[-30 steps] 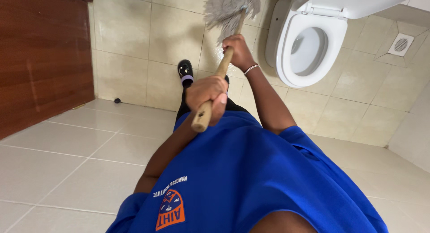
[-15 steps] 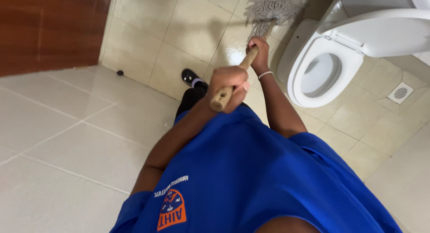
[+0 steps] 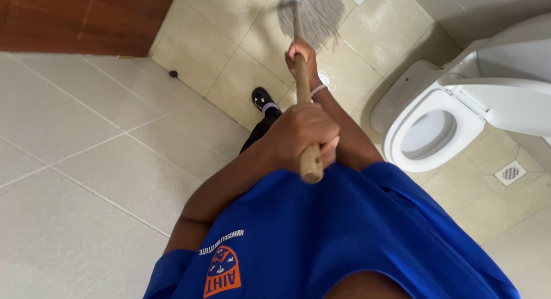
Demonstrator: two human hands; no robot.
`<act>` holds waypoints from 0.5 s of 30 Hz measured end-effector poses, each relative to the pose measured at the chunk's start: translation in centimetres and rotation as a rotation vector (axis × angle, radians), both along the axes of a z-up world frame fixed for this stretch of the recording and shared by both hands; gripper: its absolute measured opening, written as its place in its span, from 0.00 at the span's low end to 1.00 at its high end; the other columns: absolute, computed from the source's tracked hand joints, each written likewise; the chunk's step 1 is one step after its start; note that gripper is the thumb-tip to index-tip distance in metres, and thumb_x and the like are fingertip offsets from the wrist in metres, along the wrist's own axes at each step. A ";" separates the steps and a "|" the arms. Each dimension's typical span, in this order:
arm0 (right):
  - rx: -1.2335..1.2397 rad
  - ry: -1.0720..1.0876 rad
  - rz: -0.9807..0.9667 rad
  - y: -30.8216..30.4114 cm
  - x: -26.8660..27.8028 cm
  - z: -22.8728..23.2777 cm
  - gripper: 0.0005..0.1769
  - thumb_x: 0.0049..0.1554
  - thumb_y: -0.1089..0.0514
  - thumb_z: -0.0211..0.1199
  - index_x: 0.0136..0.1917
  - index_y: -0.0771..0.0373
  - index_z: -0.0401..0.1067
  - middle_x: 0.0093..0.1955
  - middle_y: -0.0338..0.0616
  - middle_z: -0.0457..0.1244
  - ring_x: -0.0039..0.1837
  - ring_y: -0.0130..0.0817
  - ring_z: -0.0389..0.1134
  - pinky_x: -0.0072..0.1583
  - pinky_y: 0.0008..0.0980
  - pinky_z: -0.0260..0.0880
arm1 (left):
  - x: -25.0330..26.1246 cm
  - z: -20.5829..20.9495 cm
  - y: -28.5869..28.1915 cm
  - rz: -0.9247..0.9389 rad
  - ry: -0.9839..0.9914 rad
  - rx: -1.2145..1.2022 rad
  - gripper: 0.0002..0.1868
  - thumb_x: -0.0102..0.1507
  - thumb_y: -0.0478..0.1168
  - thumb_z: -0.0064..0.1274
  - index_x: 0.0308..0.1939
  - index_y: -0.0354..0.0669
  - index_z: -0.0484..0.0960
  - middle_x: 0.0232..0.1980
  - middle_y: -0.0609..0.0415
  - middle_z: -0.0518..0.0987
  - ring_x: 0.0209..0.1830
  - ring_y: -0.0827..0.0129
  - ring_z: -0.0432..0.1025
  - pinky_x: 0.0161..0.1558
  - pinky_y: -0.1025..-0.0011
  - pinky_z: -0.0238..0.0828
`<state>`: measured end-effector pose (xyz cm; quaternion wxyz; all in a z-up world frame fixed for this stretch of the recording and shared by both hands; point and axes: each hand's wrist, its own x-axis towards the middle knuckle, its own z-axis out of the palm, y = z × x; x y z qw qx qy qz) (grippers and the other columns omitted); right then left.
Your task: The person wipes a toilet rim with paper, flushes the toilet, and mops the bathroom floor using a mop.
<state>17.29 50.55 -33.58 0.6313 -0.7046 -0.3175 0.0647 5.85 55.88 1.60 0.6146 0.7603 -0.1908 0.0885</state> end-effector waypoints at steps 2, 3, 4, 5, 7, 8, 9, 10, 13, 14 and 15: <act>0.037 -0.014 0.029 2.2 0.9 -1.2 0.22 0.50 0.77 0.66 0.33 0.60 0.56 0.34 0.41 0.56 0.40 0.38 0.57 0.48 0.34 0.59 | 0.4 -1.1 -0.2 0.046 0.012 0.030 0.17 0.52 0.35 0.60 0.22 0.47 0.64 0.23 0.60 0.72 0.23 0.63 0.70 0.33 0.63 0.62; 0.008 -0.007 0.064 2.9 1.1 -1.7 0.22 0.51 0.76 0.67 0.33 0.59 0.56 0.33 0.41 0.56 0.41 0.38 0.57 0.48 0.34 0.61 | 0.3 -1.5 -0.1 0.082 0.018 0.055 0.17 0.51 0.36 0.61 0.22 0.47 0.64 0.22 0.61 0.72 0.22 0.63 0.69 0.33 0.63 0.62; -0.021 -0.001 0.100 3.6 1.1 -2.3 0.22 0.51 0.76 0.67 0.33 0.59 0.56 0.33 0.40 0.56 0.41 0.38 0.58 0.48 0.34 0.62 | 0.0 -1.8 0.2 0.098 0.019 0.058 0.17 0.51 0.36 0.61 0.22 0.47 0.64 0.22 0.61 0.72 0.22 0.63 0.69 0.33 0.63 0.62; -0.020 0.000 0.114 4.4 0.8 -2.8 0.22 0.51 0.76 0.67 0.33 0.59 0.56 0.33 0.40 0.56 0.41 0.38 0.58 0.48 0.34 0.62 | -0.3 -2.0 0.3 0.156 -0.011 0.084 0.16 0.52 0.36 0.59 0.23 0.47 0.64 0.23 0.60 0.72 0.23 0.62 0.69 0.33 0.63 0.63; -0.015 0.025 0.179 6.2 -0.4 -3.2 0.22 0.51 0.74 0.69 0.33 0.58 0.57 0.34 0.39 0.59 0.42 0.37 0.61 0.48 0.33 0.64 | -1.2 -2.1 0.6 0.225 -0.042 0.114 0.14 0.54 0.35 0.58 0.24 0.47 0.65 0.23 0.59 0.71 0.24 0.62 0.70 0.34 0.63 0.64; -0.013 0.022 0.189 7.0 -1.1 -3.0 0.22 0.51 0.74 0.69 0.33 0.58 0.57 0.34 0.39 0.59 0.42 0.37 0.61 0.48 0.33 0.64 | -2.1 -1.8 0.9 0.277 -0.028 0.155 0.14 0.56 0.34 0.56 0.23 0.46 0.64 0.23 0.57 0.68 0.23 0.62 0.67 0.34 0.63 0.65; -0.006 -0.001 0.235 7.3 -1.9 -2.4 0.21 0.51 0.74 0.68 0.33 0.59 0.57 0.34 0.39 0.59 0.42 0.35 0.61 0.49 0.33 0.64 | -2.8 -1.4 1.1 0.329 -0.013 0.194 0.14 0.57 0.32 0.54 0.23 0.45 0.64 0.22 0.55 0.65 0.22 0.63 0.65 0.34 0.62 0.66; 0.002 -0.025 0.280 7.5 -2.8 -1.4 0.20 0.51 0.74 0.66 0.33 0.60 0.57 0.34 0.38 0.60 0.42 0.34 0.62 0.50 0.33 0.65 | -3.4 -1.0 1.3 0.340 -0.014 0.195 0.14 0.57 0.32 0.54 0.23 0.45 0.64 0.22 0.55 0.65 0.22 0.63 0.65 0.34 0.62 0.66; -0.106 0.520 0.477 6.4 -4.4 3.3 0.17 0.53 0.68 0.63 0.31 0.57 0.57 0.35 0.34 0.56 0.40 0.32 0.61 0.45 0.34 0.62 | -5.0 0.7 2.5 0.421 -0.003 0.124 0.14 0.54 0.29 0.53 0.21 0.42 0.62 0.20 0.53 0.62 0.18 0.61 0.60 0.29 0.62 0.60; -0.108 0.515 0.481 6.0 -4.8 4.9 0.17 0.53 0.68 0.63 0.31 0.57 0.57 0.35 0.34 0.56 0.40 0.32 0.61 0.45 0.34 0.62 | -5.2 0.9 2.7 0.451 -0.054 0.098 0.14 0.53 0.27 0.52 0.20 0.41 0.62 0.20 0.52 0.61 0.17 0.61 0.59 0.27 0.63 0.59; -0.165 0.242 0.439 5.5 -5.2 6.2 0.16 0.50 0.68 0.65 0.31 0.57 0.59 0.33 0.34 0.58 0.41 0.32 0.63 0.55 0.36 0.57 | -5.5 1.1 2.8 0.481 -0.103 0.071 0.14 0.51 0.26 0.52 0.20 0.40 0.61 0.20 0.52 0.60 0.17 0.61 0.58 0.26 0.63 0.58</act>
